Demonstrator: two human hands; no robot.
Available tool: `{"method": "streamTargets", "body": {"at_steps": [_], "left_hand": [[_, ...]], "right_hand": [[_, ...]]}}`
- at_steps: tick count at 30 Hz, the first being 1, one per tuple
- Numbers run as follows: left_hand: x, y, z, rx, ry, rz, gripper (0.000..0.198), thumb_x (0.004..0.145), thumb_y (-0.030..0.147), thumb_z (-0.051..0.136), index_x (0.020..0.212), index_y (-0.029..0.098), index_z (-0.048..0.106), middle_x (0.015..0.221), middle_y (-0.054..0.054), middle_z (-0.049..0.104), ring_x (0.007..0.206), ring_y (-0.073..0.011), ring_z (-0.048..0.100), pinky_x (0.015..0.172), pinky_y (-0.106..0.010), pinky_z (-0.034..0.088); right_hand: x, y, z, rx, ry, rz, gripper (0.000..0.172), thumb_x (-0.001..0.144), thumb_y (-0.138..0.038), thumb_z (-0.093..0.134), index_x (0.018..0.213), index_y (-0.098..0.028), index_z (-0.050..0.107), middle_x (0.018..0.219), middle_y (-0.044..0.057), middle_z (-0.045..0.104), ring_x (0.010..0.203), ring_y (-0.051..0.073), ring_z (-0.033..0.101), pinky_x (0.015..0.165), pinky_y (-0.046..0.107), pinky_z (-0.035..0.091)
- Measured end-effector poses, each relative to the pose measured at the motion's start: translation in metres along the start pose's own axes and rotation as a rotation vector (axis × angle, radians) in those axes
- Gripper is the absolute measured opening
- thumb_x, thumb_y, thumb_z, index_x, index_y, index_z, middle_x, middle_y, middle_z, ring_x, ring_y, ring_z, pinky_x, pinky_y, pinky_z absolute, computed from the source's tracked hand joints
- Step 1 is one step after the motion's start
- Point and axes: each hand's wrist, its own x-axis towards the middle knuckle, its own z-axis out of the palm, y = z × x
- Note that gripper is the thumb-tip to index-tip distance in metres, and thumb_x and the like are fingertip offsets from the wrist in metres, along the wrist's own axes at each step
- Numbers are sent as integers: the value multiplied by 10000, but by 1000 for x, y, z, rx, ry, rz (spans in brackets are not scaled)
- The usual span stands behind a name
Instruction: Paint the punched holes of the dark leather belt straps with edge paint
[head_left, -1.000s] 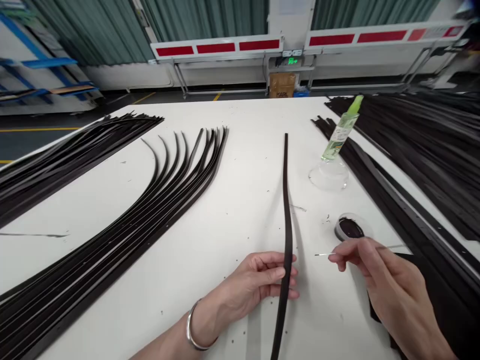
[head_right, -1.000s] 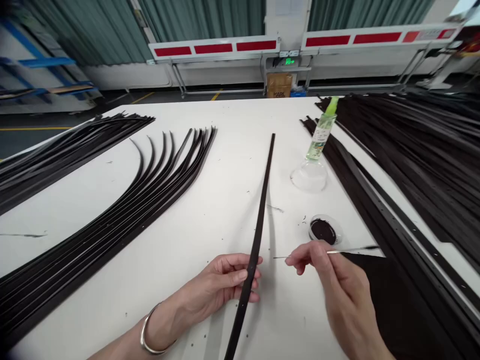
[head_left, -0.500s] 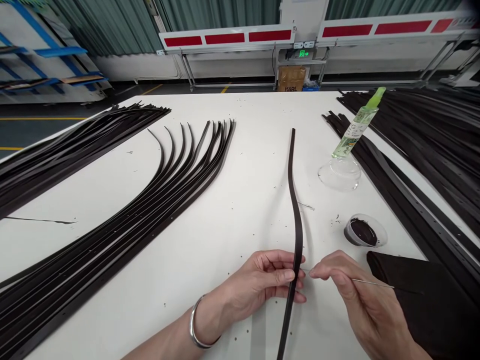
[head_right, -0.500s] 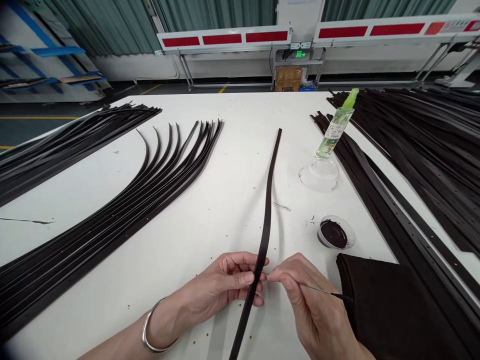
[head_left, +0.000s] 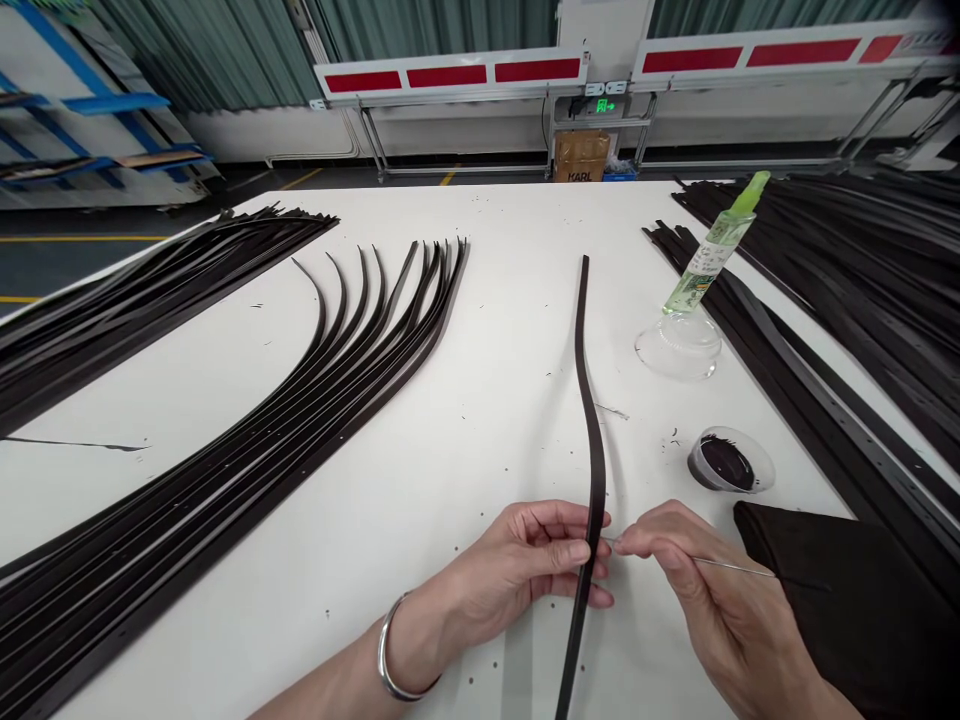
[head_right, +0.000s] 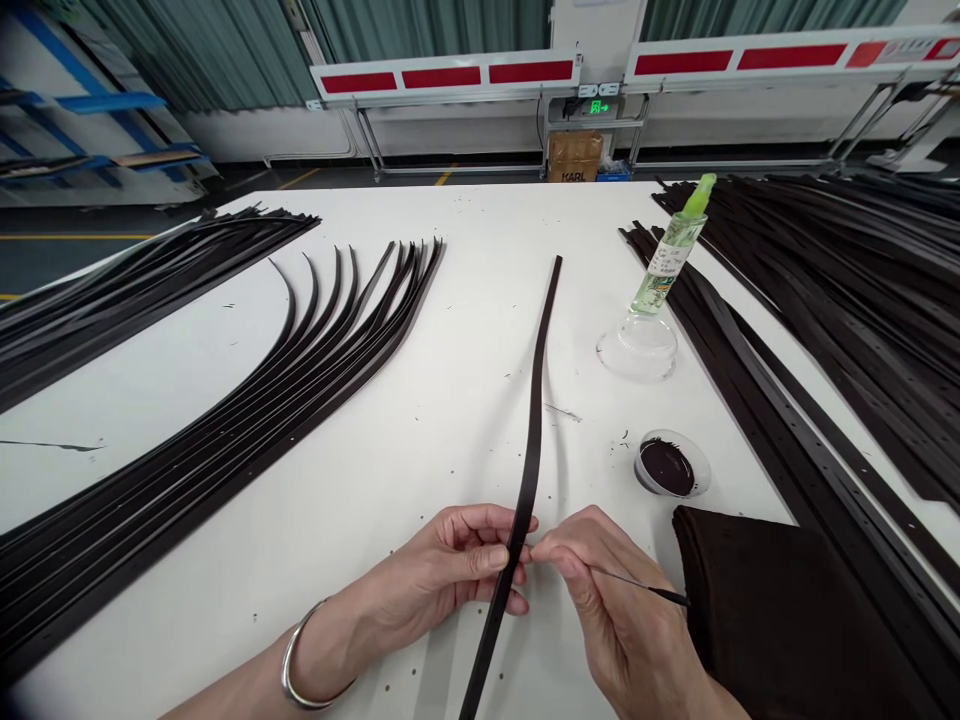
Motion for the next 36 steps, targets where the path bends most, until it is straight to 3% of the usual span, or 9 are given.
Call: {"method": "streamTargets", "body": {"at_steps": [6, 15, 26, 29, 32, 36], "left_hand": [[1, -2, 0, 6, -8, 29, 194, 836, 187, 666, 1014, 114, 686, 908, -76, 615, 823, -156, 600, 814, -391, 544], [1, -2, 3, -7, 47, 30, 209, 818, 205, 696, 1017, 143, 687, 957, -93, 643, 879, -195, 624, 830, -423, 542], [0, 0, 6, 1, 40, 33, 191, 839, 217, 673, 1015, 148, 699, 915, -78, 650, 856, -177, 622, 844, -399, 530], [-1, 0, 5, -6, 43, 31, 215, 837, 221, 674, 1037, 149, 702, 911, -77, 643, 866, -177, 610, 858, -400, 525], [-2, 0, 5, -21, 41, 0, 237, 826, 237, 687, 1046, 151, 708, 905, -78, 646, 855, -175, 611, 861, -400, 523], [-2, 0, 6, -14, 4, -27, 289, 835, 245, 677, 1113, 167, 692, 946, -82, 649, 864, -177, 619, 860, -398, 520]], "right_hand": [[2, -2, 2, -43, 10, -81, 319, 895, 23, 423, 1111, -150, 582, 893, 55, 665, 859, 153, 616, 731, 312, 524], [1, -4, 2, -90, 13, -71, 310, 893, 13, 432, 1095, -169, 580, 838, 54, 671, 801, 164, 629, 695, 324, 524], [-3, -3, 2, -53, -3, -43, 285, 908, -14, 423, 1070, -166, 602, 836, 53, 691, 817, 163, 640, 702, 321, 531], [-8, -2, -1, -39, 112, 88, 282, 946, -83, 406, 1058, -192, 640, 891, 40, 699, 792, 143, 659, 716, 290, 548], [-9, 1, -1, -34, 265, 345, 280, 987, -198, 392, 1052, -225, 663, 1003, 37, 697, 773, 125, 680, 721, 262, 562], [6, 2, 3, 85, 176, 655, 206, 926, -375, 550, 990, -214, 661, 996, 43, 705, 845, 162, 695, 690, 242, 566]]}}
